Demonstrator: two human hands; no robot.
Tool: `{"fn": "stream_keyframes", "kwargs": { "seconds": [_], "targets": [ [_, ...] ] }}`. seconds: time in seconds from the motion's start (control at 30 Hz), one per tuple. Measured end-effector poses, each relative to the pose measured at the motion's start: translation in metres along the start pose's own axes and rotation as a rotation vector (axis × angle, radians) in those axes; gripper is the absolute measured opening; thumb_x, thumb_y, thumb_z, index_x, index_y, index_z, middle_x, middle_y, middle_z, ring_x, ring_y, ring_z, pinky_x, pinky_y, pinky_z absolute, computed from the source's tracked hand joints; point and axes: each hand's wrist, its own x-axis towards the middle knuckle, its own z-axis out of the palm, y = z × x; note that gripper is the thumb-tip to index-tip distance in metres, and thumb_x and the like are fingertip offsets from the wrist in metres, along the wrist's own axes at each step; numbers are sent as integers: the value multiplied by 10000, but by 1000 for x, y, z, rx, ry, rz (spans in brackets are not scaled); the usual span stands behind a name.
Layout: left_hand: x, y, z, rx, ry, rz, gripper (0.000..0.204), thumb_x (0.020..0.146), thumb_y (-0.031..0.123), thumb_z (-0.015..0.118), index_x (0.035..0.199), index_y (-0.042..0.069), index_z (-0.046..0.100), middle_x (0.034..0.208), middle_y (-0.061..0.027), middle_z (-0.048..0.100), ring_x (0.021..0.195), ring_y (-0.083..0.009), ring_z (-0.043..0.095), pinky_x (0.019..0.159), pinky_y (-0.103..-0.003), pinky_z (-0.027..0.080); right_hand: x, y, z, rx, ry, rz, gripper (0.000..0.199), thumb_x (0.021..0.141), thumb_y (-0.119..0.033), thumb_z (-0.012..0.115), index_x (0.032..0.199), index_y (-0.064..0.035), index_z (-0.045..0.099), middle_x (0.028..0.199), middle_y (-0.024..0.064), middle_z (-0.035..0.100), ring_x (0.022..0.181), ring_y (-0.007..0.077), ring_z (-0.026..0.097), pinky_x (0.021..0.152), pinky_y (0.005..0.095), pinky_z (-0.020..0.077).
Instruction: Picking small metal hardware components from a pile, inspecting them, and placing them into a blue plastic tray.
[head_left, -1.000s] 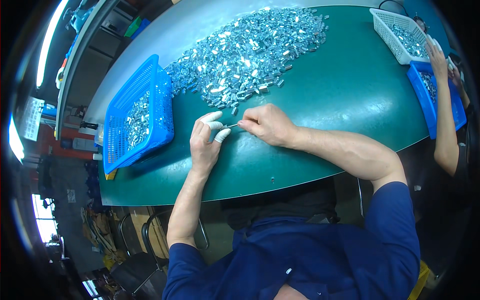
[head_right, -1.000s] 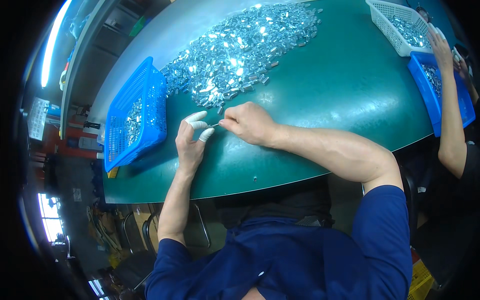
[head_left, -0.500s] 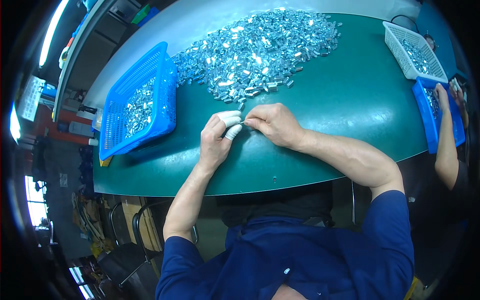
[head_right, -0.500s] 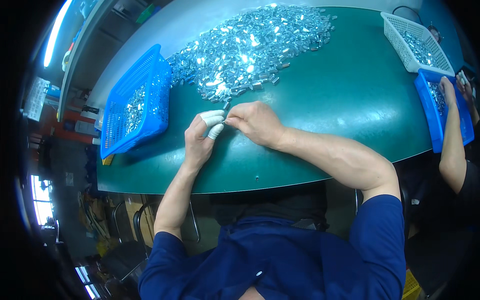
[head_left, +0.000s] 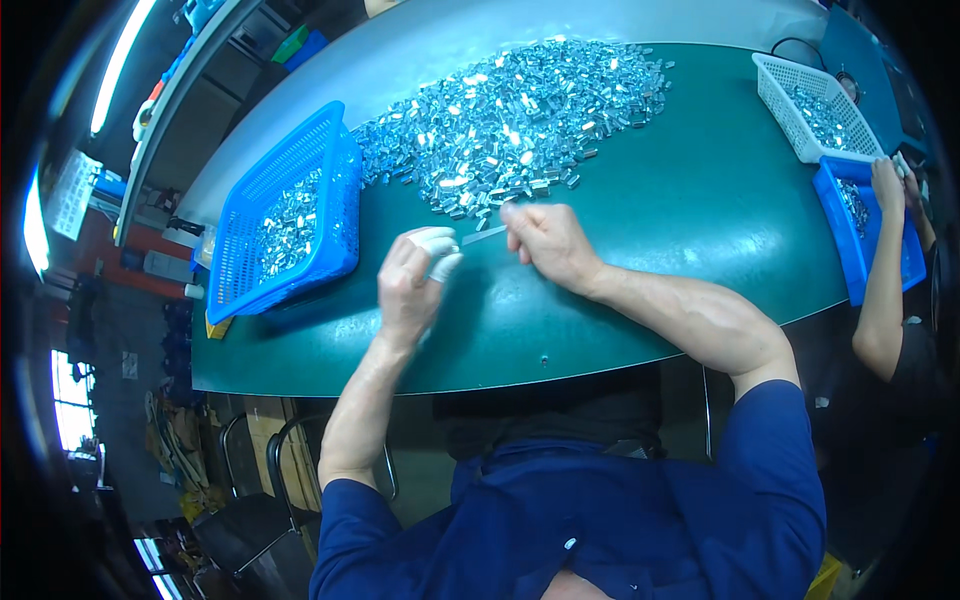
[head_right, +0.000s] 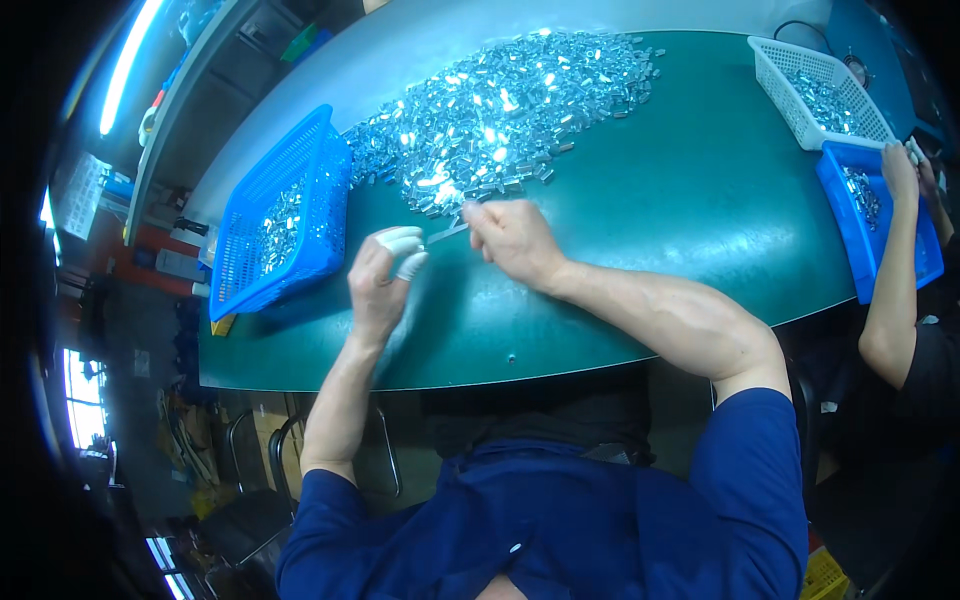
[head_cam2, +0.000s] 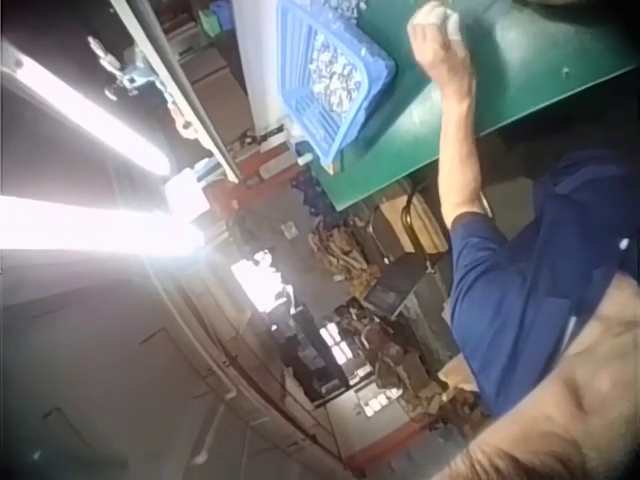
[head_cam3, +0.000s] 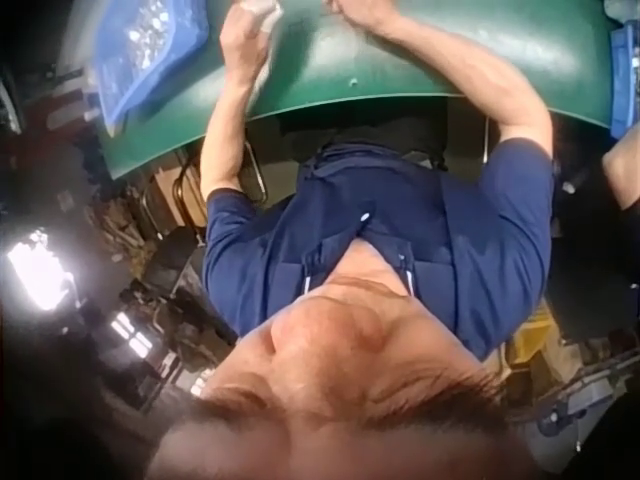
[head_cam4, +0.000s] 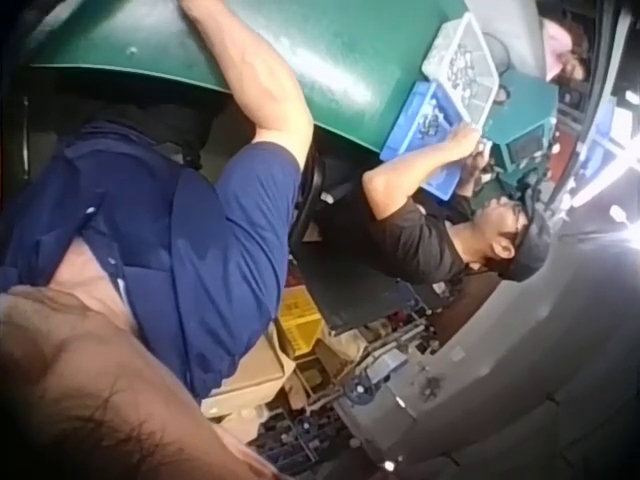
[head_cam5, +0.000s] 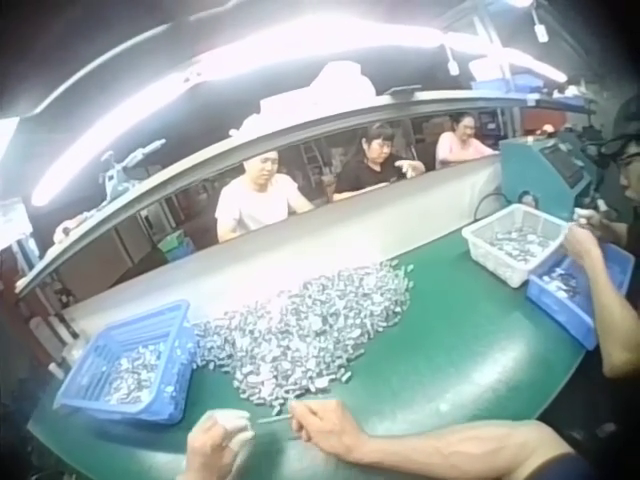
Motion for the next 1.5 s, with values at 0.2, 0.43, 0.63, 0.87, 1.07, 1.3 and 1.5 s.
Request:
{"fn": "stream_keyframes", "kwargs": {
  "seconds": [0.2, 0.43, 0.63, 0.87, 1.07, 1.3, 1.5],
  "targets": [
    [22, -50, -117, 545, 214, -107, 177, 916, 90, 774, 1077, 26, 735, 1135, -133, 749, 1057, -312, 695, 948, -415, 536, 13, 4, -10, 92, 191, 12, 549, 1089, -434, 539, 744, -28, 670, 620, 24, 618, 583, 83, 550, 549, 275, 425],
    [29, -24, -69, 428, 7, -16, 314, 906, 57, 750, 1219, 71, 734, 1301, -145, 692, 1246, -331, 630, 1075, -431, 484, 13, 6, -9, 87, 182, 17, 543, 1085, -439, 555, 756, -23, 676, 624, 25, 623, 581, 84, 558, 552, 278, 442],
    [38, -26, 23, 345, -346, 254, 355, 883, -4, 688, 1207, 124, 752, 1377, -134, 644, 1327, -367, 580, 1056, -459, 514, 12, 4, -6, 117, 183, 21, 527, 1074, -408, 560, 753, -17, 705, 608, 59, 652, 566, 131, 601, 559, 318, 464],
    [28, -35, 21, 206, -226, 137, 243, 764, 90, 857, 963, 58, 721, 1303, -116, 686, 1290, -355, 608, 1017, -442, 532, 12, 7, -7, 90, 130, 8, 511, 1075, -415, 578, 770, -23, 696, 630, 31, 649, 572, 91, 577, 533, 285, 449],
    [20, -26, 10, 122, -155, 26, 217, 796, 97, 849, 957, 45, 712, 1281, -113, 698, 1241, -352, 634, 1004, -444, 543, 7, 6, -4, -95, -59, -45, 420, 1039, -351, 630, 794, -21, 718, 651, 52, 679, 569, 100, 590, 532, 318, 448],
    [26, -14, 15, 170, -217, 166, 205, 790, 71, 832, 937, 27, 696, 1239, -118, 706, 1209, -349, 654, 950, -443, 566, 6, 14, 6, -320, 75, -356, 312, 988, -294, 681, 836, -24, 726, 662, 146, 651, 603, 316, 632, 600, 436, 485],
    [33, -4, 25, 125, -204, 239, 182, 802, 38, 805, 938, 10, 686, 1165, -121, 720, 1165, -349, 676, 941, -439, 570, 0, 6, 3, -483, 25, -315, 382, 1011, -333, 629, 783, -34, 698, 705, 193, 659, 688, 412, 651, 654, 513, 495]
  ]
}}
